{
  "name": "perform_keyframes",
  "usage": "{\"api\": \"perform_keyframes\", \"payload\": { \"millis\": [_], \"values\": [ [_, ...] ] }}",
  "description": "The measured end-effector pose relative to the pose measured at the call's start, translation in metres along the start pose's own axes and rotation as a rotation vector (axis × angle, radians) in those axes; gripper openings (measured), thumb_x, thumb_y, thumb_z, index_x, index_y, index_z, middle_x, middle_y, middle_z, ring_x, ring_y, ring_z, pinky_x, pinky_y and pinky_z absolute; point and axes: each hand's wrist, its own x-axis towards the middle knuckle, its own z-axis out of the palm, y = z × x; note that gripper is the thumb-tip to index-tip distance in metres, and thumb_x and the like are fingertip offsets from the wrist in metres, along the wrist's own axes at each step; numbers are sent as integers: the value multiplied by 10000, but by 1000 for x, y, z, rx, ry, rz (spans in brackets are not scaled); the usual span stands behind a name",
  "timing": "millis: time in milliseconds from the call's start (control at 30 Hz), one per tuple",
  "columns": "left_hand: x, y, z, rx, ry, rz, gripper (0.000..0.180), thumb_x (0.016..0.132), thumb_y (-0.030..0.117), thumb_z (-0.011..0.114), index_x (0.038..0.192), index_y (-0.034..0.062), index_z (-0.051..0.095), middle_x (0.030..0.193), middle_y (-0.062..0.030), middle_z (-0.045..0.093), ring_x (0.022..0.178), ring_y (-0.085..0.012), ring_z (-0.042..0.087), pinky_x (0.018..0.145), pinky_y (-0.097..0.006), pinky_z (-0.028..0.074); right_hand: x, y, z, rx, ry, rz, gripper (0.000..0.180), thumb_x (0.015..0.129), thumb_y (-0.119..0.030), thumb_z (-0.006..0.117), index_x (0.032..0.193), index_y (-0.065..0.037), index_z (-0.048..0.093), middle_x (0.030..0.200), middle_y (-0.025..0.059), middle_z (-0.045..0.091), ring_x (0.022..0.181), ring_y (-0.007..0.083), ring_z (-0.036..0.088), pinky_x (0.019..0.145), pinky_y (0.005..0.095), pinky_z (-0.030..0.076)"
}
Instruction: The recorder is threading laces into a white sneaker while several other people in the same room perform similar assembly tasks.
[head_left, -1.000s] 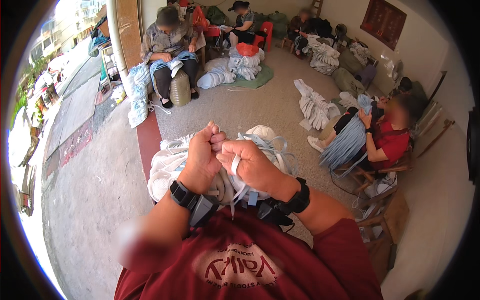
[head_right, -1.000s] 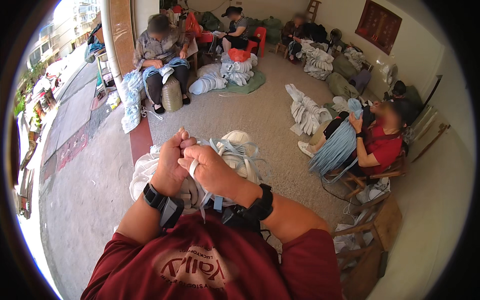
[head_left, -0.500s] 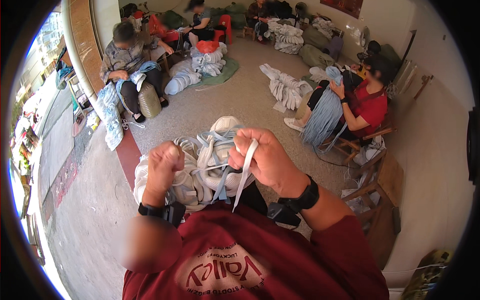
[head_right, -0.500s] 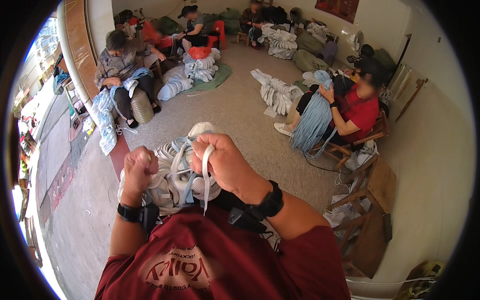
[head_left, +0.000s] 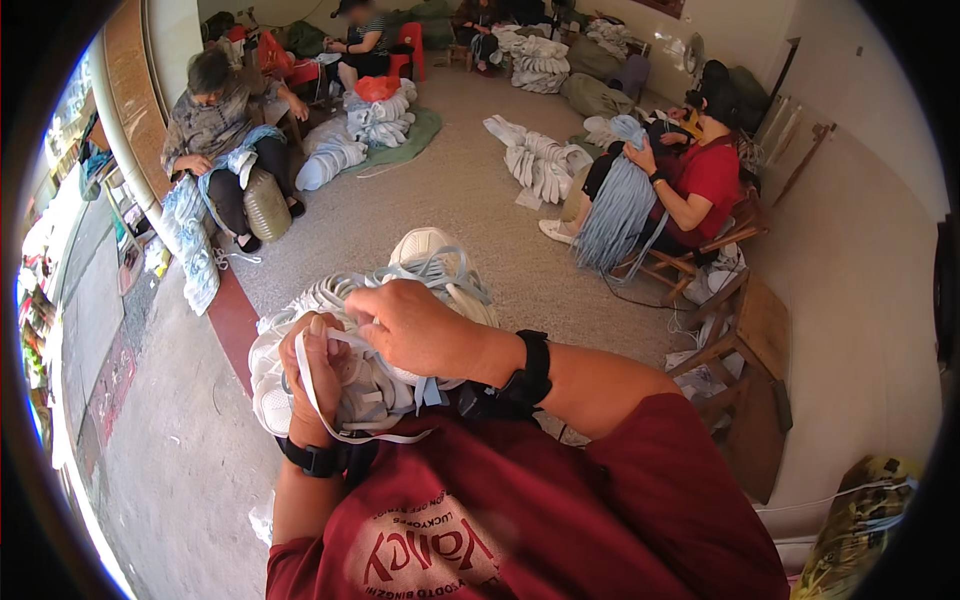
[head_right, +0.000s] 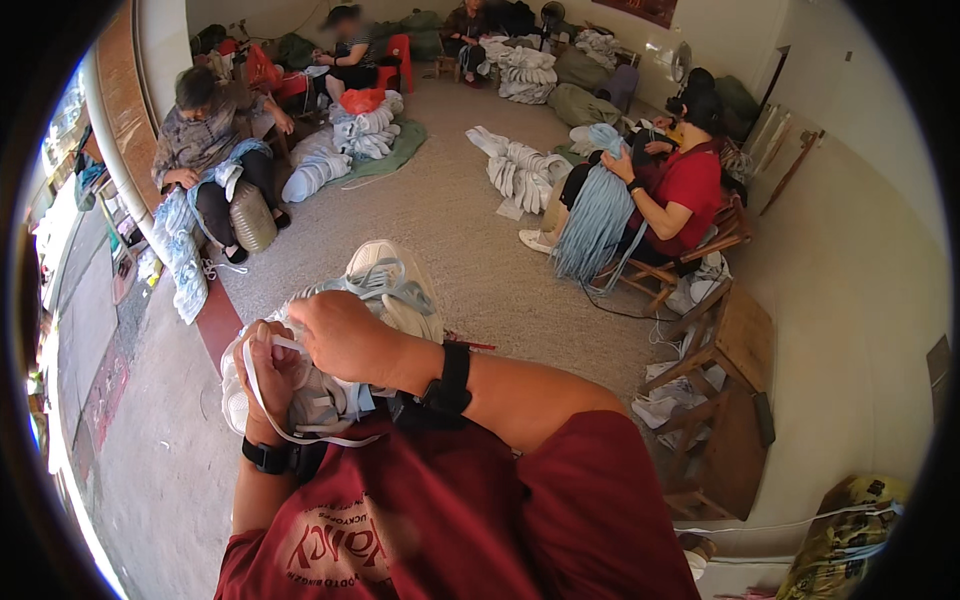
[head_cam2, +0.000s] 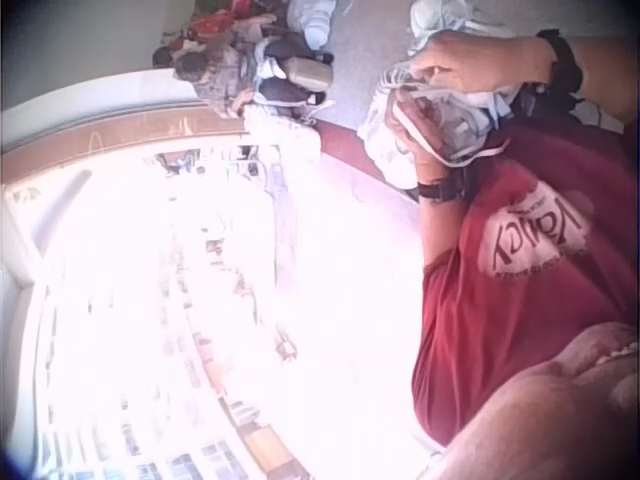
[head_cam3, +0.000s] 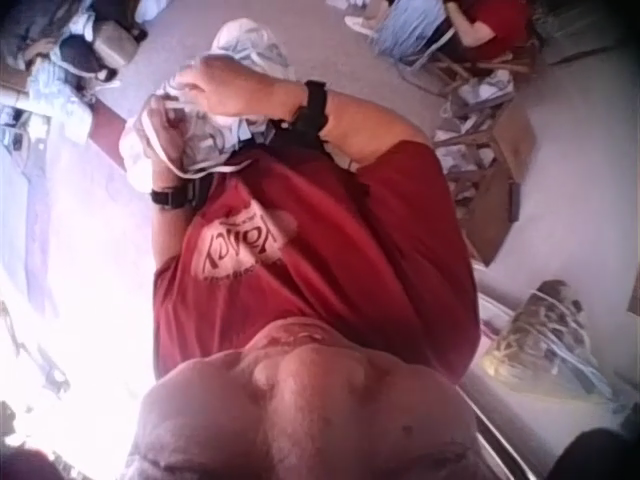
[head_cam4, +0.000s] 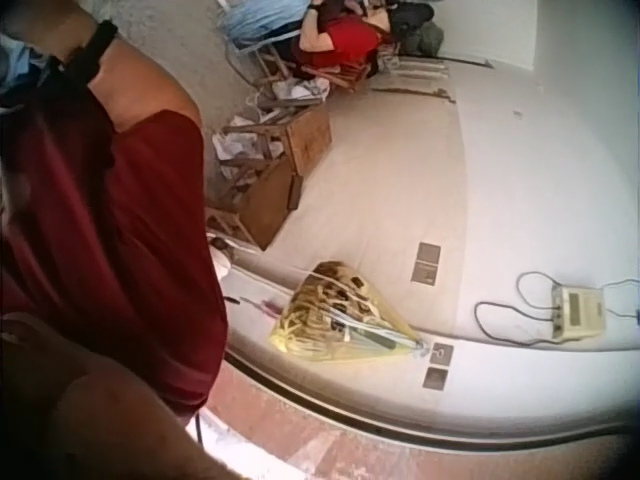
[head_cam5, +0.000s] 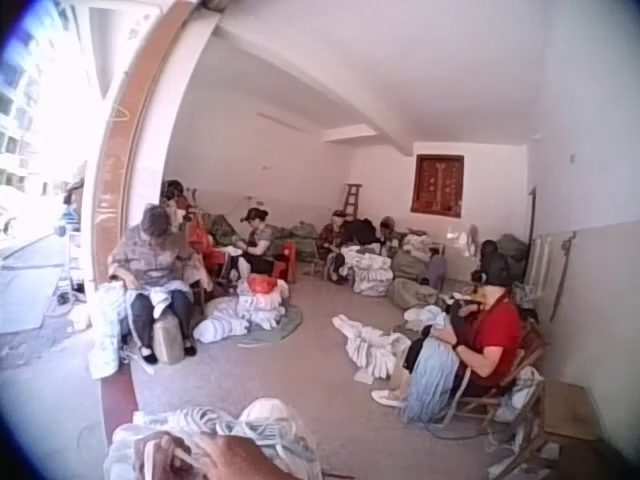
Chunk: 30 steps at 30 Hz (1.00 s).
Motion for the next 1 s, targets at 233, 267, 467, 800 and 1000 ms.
{"api": "perform_keyframes", "payload": {
  "millis": [233, 267, 467, 800, 1000],
  "values": [
    [2, -4, 1, -15, 67, -10, 369, 922, 252, 450, 600, 94, 368, 566, 18, 385, 489, -56, 316, 439, -213, 246, 3, 8, 3, 12, -290, 6, 120, 770, -113, 557, 734, 1, 564, 688, 214, 581, 693, 385, 589, 629, 444, 437],
    [2, 0, 0, -347, 40, -151, 372, 937, 275, 426, 613, 103, 367, 551, 21, 345, 471, -67, 285, 429, -225, 233, 0, 13, 8, -18, -221, 4, 94, 745, -84, 555, 708, 2, 569, 679, 223, 577, 681, 383, 594, 617, 443, 440],
    [-1, 14, 4, -694, -289, -37, 324, 923, 352, 427, 865, 38, 485, 734, -59, 425, 735, -181, 417, 700, -324, 350, 7, 21, 5, -122, -172, 51, 74, 684, -50, 553, 673, 4, 601, 708, 224, 602, 705, 381, 607, 615, 437, 468],
    [-9, 22, 33, 231, -268, 226, 531, 867, 81, 493, 1361, 10, 310, 1338, -133, 404, 1268, -275, 357, 1012, -387, 307, 5, 23, -2, -8, -366, 24, 193, 675, -143, 592, 770, 13, 655, 807, 217, 632, 777, 360, 623, 661, 428, 483],
    [-6, 32, 25, 934, -198, 307, 479, 838, 13, 519, 1292, 20, 367, 1172, -142, 506, 786, -199, 544, 687, -315, 436, 10, 39, 0, 18, -324, 108, 206, 699, -161, 612, 754, 35, 640, 713, 230, 613, 687, 336, 623, 621, 407, 472]
  ]
}}
